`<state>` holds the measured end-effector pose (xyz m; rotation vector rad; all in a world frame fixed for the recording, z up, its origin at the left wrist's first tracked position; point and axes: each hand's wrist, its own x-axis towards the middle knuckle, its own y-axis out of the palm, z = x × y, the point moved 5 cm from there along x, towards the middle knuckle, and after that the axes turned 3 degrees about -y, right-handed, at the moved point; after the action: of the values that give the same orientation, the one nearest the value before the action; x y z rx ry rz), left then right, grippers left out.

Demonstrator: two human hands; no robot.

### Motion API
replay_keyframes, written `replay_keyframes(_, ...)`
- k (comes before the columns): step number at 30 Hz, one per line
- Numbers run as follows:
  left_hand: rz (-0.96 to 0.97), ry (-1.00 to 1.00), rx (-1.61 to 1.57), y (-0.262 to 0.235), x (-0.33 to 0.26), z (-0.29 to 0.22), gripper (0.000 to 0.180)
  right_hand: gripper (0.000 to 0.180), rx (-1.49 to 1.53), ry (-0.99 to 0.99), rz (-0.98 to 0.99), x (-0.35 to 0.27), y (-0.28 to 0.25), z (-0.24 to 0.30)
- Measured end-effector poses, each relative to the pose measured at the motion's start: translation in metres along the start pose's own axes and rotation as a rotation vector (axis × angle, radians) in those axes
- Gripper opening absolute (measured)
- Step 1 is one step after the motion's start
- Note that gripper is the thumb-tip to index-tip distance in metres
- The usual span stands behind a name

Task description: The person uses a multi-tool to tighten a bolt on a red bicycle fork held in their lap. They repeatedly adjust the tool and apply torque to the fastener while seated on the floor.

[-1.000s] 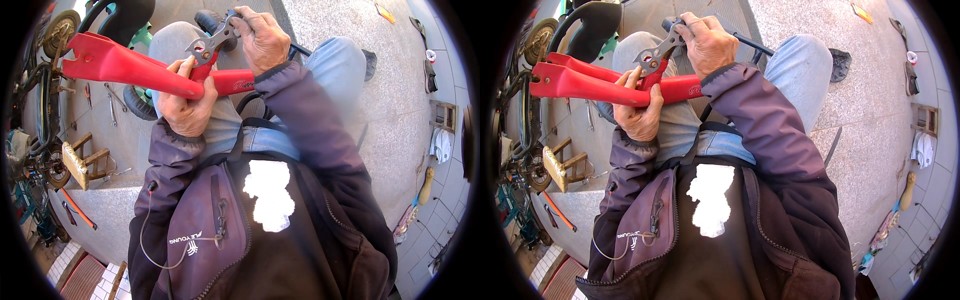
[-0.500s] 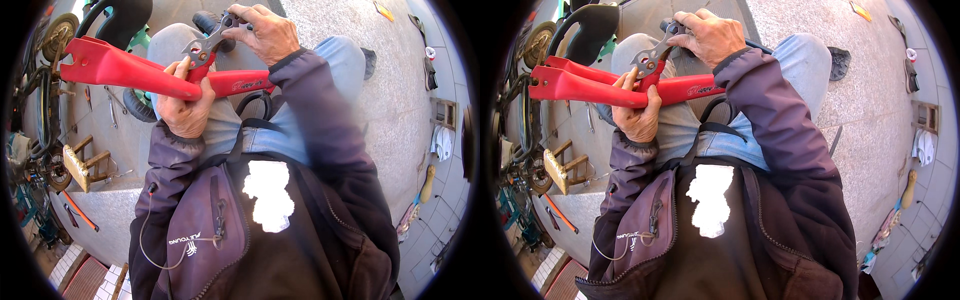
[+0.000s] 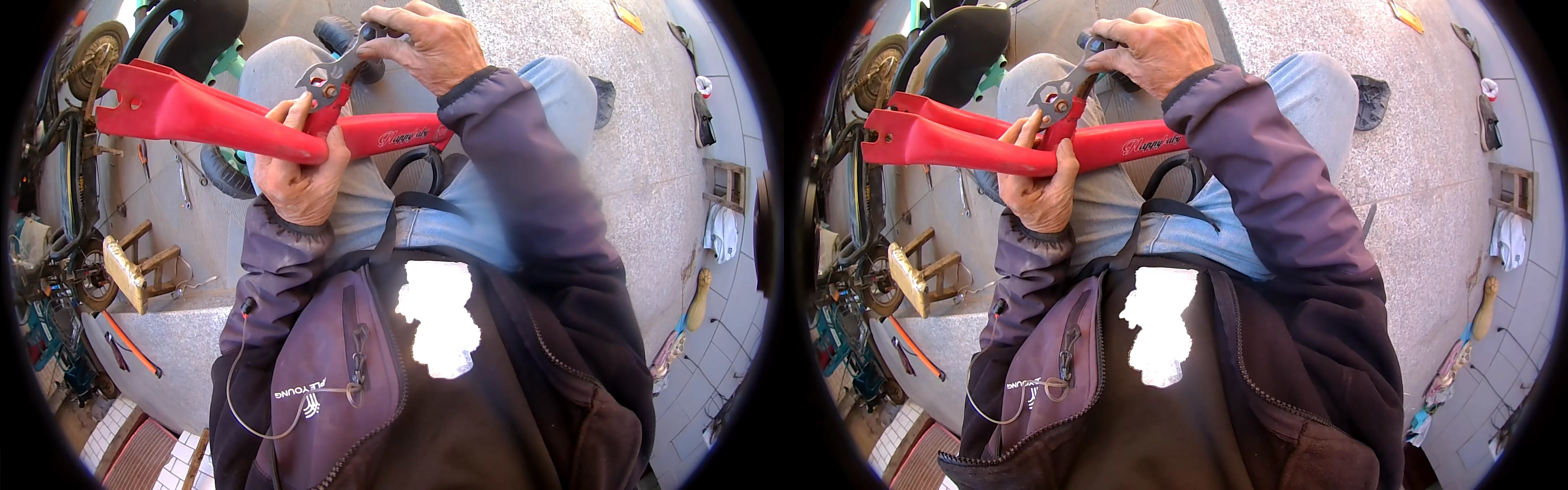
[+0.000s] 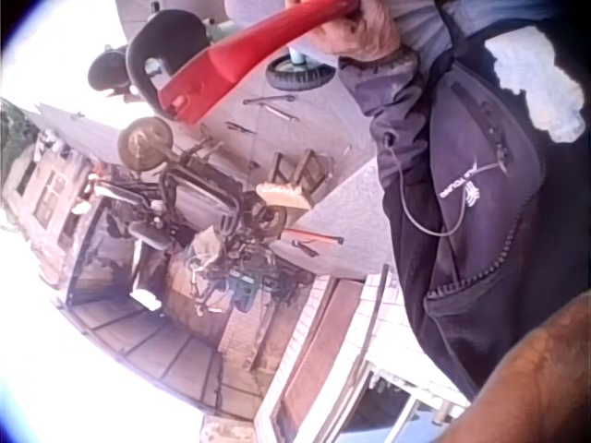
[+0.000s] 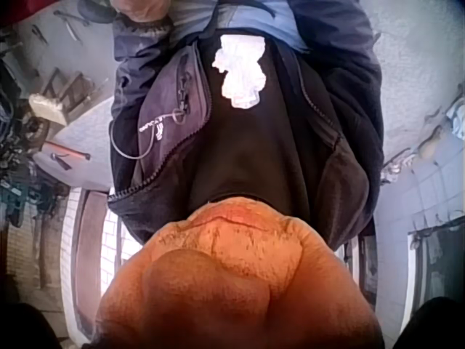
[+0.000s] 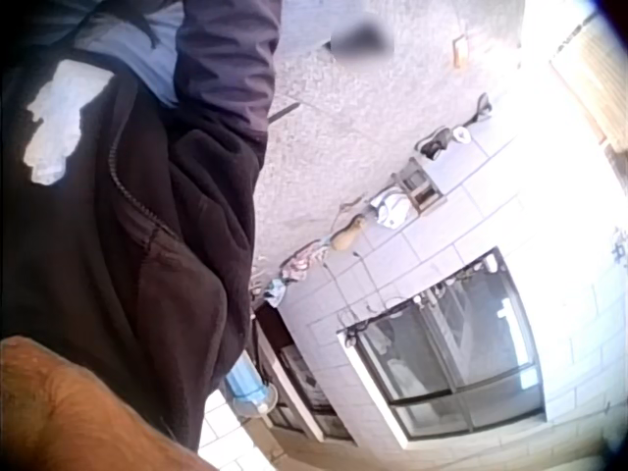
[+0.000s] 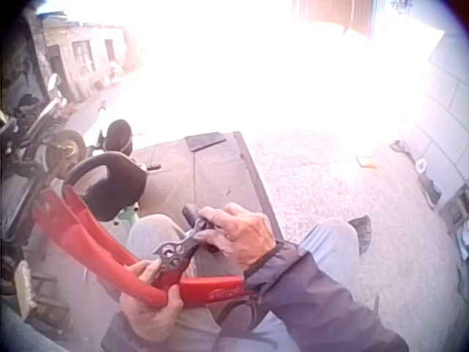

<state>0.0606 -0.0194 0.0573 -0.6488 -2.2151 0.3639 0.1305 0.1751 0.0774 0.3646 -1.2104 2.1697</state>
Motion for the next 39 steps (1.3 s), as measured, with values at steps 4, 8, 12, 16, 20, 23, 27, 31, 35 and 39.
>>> replay_keyframes(4, 0.003, 0.008, -0.004, 0.000, 0.001, -0.001, 0.047, 0.035, 0.017, -0.028, -0.025, -0.001, 0.001, -0.005)
replay_keyframes(8, 0.010, 0.002, -0.024, -0.001, 0.001, -0.001, 0.049, 0.035, 0.008, -0.036, 0.004, 0.000, 0.002, -0.006)
replay_keyframes(12, 0.003, 0.002, -0.040, -0.002, 0.003, -0.001, 0.052, 0.035, 0.018, -0.024, 0.019, 0.000, 0.002, -0.006)
replay_keyframes(16, 0.055, 0.002, -0.027, -0.003, 0.001, 0.000, 0.048, 0.036, 0.018, 0.008, 0.040, 0.000, 0.003, -0.004)
replay_keyframes(20, 0.055, -0.022, -0.064, -0.002, 0.000, 0.001, 0.047, 0.031, -0.002, -0.034, 0.000, -0.001, 0.003, -0.002)
replay_keyframes(23, 0.053, -0.015, -0.081, -0.001, 0.000, 0.003, 0.046, 0.039, -0.038, -0.029, -0.128, -0.010, 0.012, -0.015)
replay_keyframes(27, 0.059, -0.033, -0.092, -0.001, 0.000, 0.001, 0.044, 0.038, -0.090, -0.029, -0.164, -0.013, 0.012, -0.010)
replay_keyframes(31, 0.039, -0.015, -0.054, -0.001, 0.000, -0.001, 0.041, 0.038, -0.089, -0.043, -0.200, -0.016, 0.015, -0.010)
replay_keyframes(35, 0.021, -0.003, -0.017, -0.001, 0.001, -0.001, 0.040, 0.039, -0.118, -0.102, -0.210, -0.016, 0.015, -0.009)
replay_keyframes(39, 0.011, 0.008, 0.000, -0.002, 0.001, -0.002, 0.040, 0.047, -0.256, -0.114, -0.131, -0.018, 0.015, -0.003)
